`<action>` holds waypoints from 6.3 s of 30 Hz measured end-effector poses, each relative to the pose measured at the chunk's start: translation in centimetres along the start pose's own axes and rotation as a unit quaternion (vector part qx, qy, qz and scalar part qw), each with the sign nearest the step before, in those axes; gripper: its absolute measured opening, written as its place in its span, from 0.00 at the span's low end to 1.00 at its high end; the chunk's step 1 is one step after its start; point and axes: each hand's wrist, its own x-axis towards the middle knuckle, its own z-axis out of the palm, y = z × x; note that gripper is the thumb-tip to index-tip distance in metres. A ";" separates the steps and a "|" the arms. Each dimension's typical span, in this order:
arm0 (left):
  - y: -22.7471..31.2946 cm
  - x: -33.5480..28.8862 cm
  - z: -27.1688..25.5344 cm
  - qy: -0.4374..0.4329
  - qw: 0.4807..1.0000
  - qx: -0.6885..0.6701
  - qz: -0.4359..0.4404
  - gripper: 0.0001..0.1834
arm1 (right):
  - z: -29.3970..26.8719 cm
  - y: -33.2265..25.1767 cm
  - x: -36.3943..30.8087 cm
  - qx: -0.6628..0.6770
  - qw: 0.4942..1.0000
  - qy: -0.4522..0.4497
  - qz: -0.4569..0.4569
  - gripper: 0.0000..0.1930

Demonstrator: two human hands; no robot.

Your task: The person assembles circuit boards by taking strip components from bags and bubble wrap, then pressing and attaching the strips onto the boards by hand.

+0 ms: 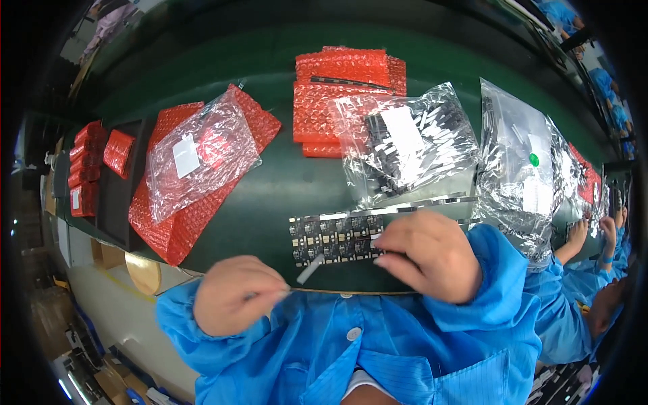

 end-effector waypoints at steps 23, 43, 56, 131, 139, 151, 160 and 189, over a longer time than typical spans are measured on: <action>-2.2 2.3 4.7 0.092 0.989 0.066 0.092 0.11 | 0.5 -5.5 2.1 -0.048 0.996 -0.071 0.003 0.07; -7.9 0.7 7.5 0.106 0.942 0.314 0.041 0.08 | 8.4 2.6 1.5 -0.052 0.960 -0.133 0.240 0.08; -7.9 0.6 7.4 0.068 0.935 0.344 0.046 0.10 | 8.6 2.2 1.6 -0.067 0.960 -0.093 0.255 0.07; -7.9 12.5 4.6 0.015 0.968 0.101 -0.228 0.19 | 2.0 2.9 -1.1 -0.049 0.991 -0.024 0.126 0.11; -7.7 14.5 6.3 0.052 0.981 0.077 -0.171 0.16 | 1.6 3.6 -1.5 0.007 0.982 -0.051 0.180 0.11; -8.0 15.4 7.2 0.040 0.969 0.129 -0.206 0.12 | 2.0 3.9 -0.7 0.050 0.974 -0.054 0.215 0.11; -7.8 13.9 6.6 0.096 0.986 0.041 -0.131 0.12 | 2.1 3.8 -1.7 0.059 0.963 -0.043 0.259 0.11; 0.6 2.2 0.9 0.014 0.986 0.161 0.038 0.07 | 2.4 -2.8 3.6 0.017 0.998 -0.066 -0.012 0.08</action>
